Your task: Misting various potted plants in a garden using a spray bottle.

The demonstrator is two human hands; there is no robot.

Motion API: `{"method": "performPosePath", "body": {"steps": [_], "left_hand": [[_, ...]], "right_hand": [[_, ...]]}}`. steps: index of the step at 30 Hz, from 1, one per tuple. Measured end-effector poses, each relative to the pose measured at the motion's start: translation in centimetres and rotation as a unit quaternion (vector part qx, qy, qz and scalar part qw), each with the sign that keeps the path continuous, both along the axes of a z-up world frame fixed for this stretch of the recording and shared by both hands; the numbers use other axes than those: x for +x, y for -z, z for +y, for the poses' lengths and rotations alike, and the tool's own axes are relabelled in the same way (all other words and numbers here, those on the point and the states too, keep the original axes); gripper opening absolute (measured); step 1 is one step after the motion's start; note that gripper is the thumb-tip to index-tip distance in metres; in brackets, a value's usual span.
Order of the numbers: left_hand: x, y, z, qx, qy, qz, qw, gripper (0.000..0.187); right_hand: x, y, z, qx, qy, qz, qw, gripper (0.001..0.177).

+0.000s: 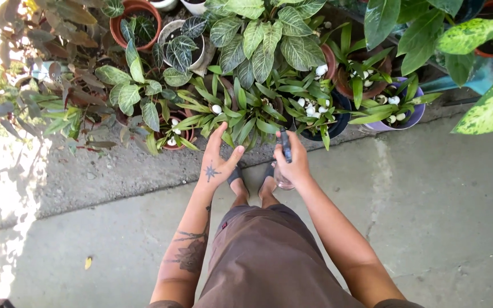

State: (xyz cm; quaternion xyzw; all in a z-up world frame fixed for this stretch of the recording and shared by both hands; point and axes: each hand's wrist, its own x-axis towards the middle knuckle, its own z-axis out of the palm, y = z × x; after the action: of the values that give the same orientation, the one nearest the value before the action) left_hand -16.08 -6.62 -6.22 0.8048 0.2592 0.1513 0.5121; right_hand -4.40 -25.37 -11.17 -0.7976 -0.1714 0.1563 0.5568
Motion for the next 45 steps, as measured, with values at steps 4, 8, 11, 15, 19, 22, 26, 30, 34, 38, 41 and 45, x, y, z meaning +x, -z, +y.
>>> {"method": "performPosePath", "body": {"steps": [4, 8, 11, 15, 19, 22, 26, 30, 34, 38, 41, 45], "left_hand": [[0.0, 0.2, 0.4, 0.007, 0.025, -0.004, 1.000, 0.072], [0.0, 0.0, 0.4, -0.001, 0.025, -0.007, 1.000, 0.070], [0.1, -0.1, 0.4, -0.002, 0.031, -0.008, 0.999, 0.070], [0.2, -0.2, 0.4, -0.004, 0.044, 0.000, 0.999, 0.070], [0.4, -0.9, 0.2, -0.019, 0.051, 0.001, 0.999, 0.069], [0.4, -1.1, 0.1, -0.023, 0.052, 0.002, 0.998, 0.069], [-0.1, -0.7, 0.3, -0.021, 0.050, -0.001, 0.999, 0.068], [-0.6, -0.3, 0.4, -0.012, 0.039, -0.003, 0.999, 0.070], [-0.8, -0.7, 0.6, -0.011, 0.032, -0.005, 0.999, 0.069], [-1.0, -0.7, 0.4, -0.013, 0.030, -0.003, 0.999, 0.069], [-0.9, -0.7, 0.3, -0.008, 0.032, -0.006, 0.999, 0.068], [-0.5, -0.7, 0.2, -0.005, 0.042, -0.010, 0.999, 0.070]], "right_hand": [[-0.6, -1.6, 1.0, 0.011, 0.033, 0.042, 0.999, 0.020], [-0.6, -1.6, 0.1, 0.027, 0.086, 0.024, 0.996, 0.023], [0.0, -1.2, -1.4, 0.038, 0.137, 0.027, 0.990, 0.024], [1.0, -1.8, -2.8, 0.017, 0.174, 0.010, 0.985, 0.024], [0.4, -1.3, -2.9, 0.019, 0.152, 0.024, 0.988, 0.021], [-0.5, -0.7, -2.0, 0.037, 0.102, 0.022, 0.994, 0.022], [-1.8, 0.1, -0.8, 0.006, 0.025, 0.000, 1.000, 0.029], [-2.4, -1.8, 0.8, -0.026, 0.007, -0.012, 1.000, 0.027], [-2.4, -1.2, 0.8, 0.006, 0.030, 0.015, 0.999, 0.031], [-2.0, -2.6, 0.5, 0.008, 0.038, -0.023, 0.999, 0.027], [-1.9, -3.5, 0.1, 0.018, 0.050, -0.029, 0.998, 0.024], [-1.3, -2.8, -1.0, 0.047, 0.095, -0.016, 0.994, 0.022]]}}
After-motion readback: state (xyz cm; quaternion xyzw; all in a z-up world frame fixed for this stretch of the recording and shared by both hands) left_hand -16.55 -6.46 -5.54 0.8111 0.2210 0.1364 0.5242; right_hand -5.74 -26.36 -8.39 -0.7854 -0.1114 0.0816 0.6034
